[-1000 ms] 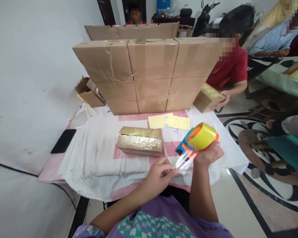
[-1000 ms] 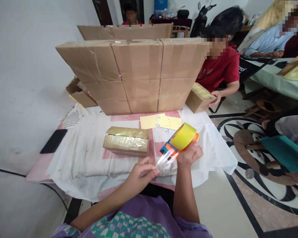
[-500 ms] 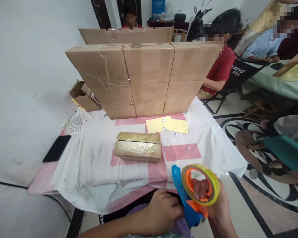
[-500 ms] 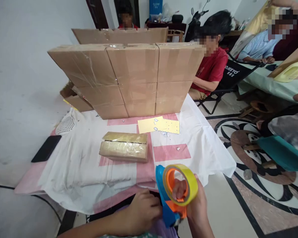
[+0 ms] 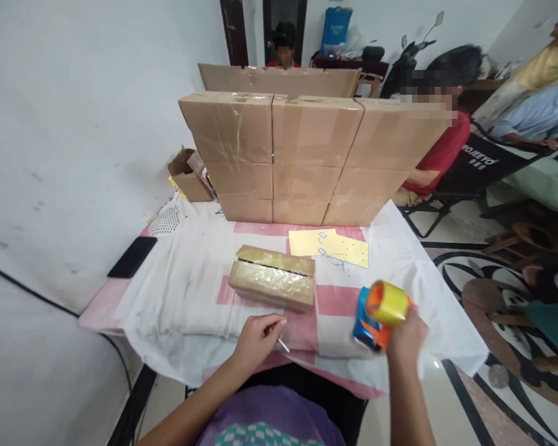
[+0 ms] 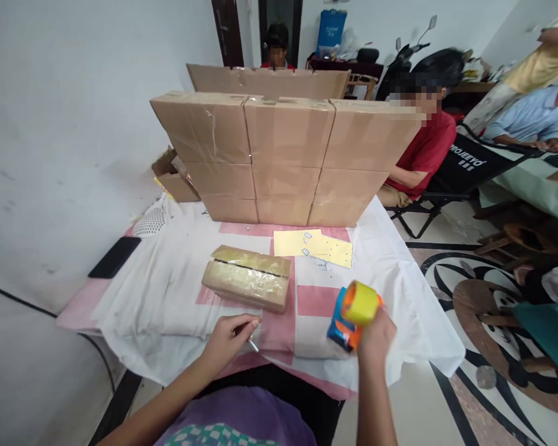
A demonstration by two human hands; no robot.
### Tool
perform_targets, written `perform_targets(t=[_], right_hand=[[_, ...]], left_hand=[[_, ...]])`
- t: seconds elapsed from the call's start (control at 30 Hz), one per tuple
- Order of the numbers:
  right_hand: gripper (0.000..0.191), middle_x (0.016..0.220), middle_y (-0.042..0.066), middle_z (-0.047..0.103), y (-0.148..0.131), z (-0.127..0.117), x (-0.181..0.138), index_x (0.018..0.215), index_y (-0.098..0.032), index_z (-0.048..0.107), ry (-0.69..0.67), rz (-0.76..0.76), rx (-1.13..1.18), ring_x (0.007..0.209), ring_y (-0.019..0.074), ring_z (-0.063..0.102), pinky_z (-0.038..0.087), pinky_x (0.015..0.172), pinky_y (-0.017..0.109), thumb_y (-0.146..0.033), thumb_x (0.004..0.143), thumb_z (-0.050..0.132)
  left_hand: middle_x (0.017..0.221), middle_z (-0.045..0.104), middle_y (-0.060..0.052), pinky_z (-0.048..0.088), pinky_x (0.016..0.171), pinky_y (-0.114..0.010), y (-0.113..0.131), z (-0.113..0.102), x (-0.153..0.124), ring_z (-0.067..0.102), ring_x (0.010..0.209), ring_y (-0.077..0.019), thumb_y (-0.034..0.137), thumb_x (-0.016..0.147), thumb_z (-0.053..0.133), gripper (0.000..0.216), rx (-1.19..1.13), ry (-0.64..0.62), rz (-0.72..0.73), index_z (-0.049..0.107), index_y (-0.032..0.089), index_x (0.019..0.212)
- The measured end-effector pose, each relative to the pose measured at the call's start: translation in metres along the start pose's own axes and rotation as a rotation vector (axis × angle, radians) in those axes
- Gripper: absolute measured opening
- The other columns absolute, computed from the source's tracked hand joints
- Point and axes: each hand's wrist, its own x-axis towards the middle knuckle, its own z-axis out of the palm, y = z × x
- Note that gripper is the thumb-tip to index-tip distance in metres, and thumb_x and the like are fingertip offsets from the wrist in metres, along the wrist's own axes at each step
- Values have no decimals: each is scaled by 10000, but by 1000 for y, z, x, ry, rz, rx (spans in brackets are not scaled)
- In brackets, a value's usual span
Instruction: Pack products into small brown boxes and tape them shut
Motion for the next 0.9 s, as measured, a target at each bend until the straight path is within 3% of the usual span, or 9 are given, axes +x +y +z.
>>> perform_targets(t=[0.1, 0.2, 0.3, 0.43, 0.47, 0.57, 0.67, 0.8, 0.9], right_hand=[[462, 605, -4, 499, 15, 57, 19, 668, -205, 521, -32, 25, -43, 574, 171, 473, 390, 520, 313, -530, 975, 407], [501, 603, 9, 510, 22, 81, 40, 638, -223, 503, -138, 4, -171, 593, 186, 458, 370, 550, 331, -585, 955, 362], [492, 694, 45, 576, 18, 67, 48, 761, -195, 576, -164, -45, -324, 649, 209, 500, 400, 607, 348, -582, 959, 344], [396, 971, 94, 604, -4, 42, 2, 1127, -153, 587, -27, -430, -433, 820, 237, 564, 453, 733, 372, -473, 895, 559], [362, 973, 89, 599, -11, 42, -19, 1130, -166, 594, -101, -545, -423, 851, 242, 569, 458, 743, 369, -447, 904, 566], [183, 960, 67, 629, -31, 53, -79, 1038, -216, 649, -595, -719, -349, 878, 222, 598, 464, 753, 339, -359, 943, 584], [118, 806, 20, 639, -46, 67, -112, 908, -224, 666, -765, -751, -361, 759, 184, 598, 425, 711, 313, -259, 972, 573], [193, 760, 0, 649, -66, 69, -115, 828, -215, 654, -789, -843, -391, 731, 166, 596, 380, 717, 314, -183, 983, 544], [171, 761, -4, 635, -87, 58, -106, 831, -219, 631, -619, -867, -319, 700, 161, 552, 371, 689, 304, -202, 981, 550]], left_hand=[[633, 683, -8, 394, 559, -225, 10, 7, 2, 555, 561, -126, 395, 940, 567, 317, -147, 81, -75, 781, 168, 881], [630, 678, -8, 398, 554, -221, 14, 4, 6, 548, 560, -122, 425, 916, 603, 317, -245, 135, -111, 784, 165, 905], [597, 652, 1, 404, 545, -215, 13, -5, 11, 545, 548, -119, 455, 907, 614, 340, -303, 153, -132, 781, 161, 941], [584, 632, 8, 403, 535, -213, 12, -7, 16, 539, 538, -117, 462, 914, 607, 350, -306, 116, -139, 775, 159, 966], [593, 639, 4, 409, 543, -216, 12, -5, 16, 547, 545, -119, 456, 918, 604, 345, -299, 96, -129, 776, 159, 962], [647, 678, -13, 425, 580, -226, 17, 2, 15, 575, 586, -130, 420, 925, 599, 314, -270, 52, -74, 781, 165, 946], [716, 708, -26, 421, 613, -231, 26, 7, 10, 578, 633, -132, 391, 928, 602, 286, -267, 38, -28, 785, 171, 925], [665, 638, 1, 398, 606, -232, 27, 7, 1, 510, 605, -116, 422, 934, 599, 326, -332, 30, -47, 779, 172, 1043], [562, 467, 68, 355, 560, -223, 11, 4, -7, 408, 529, -95, 445, 928, 593, 477, -369, 62, -130, 670, 151, 1296]])
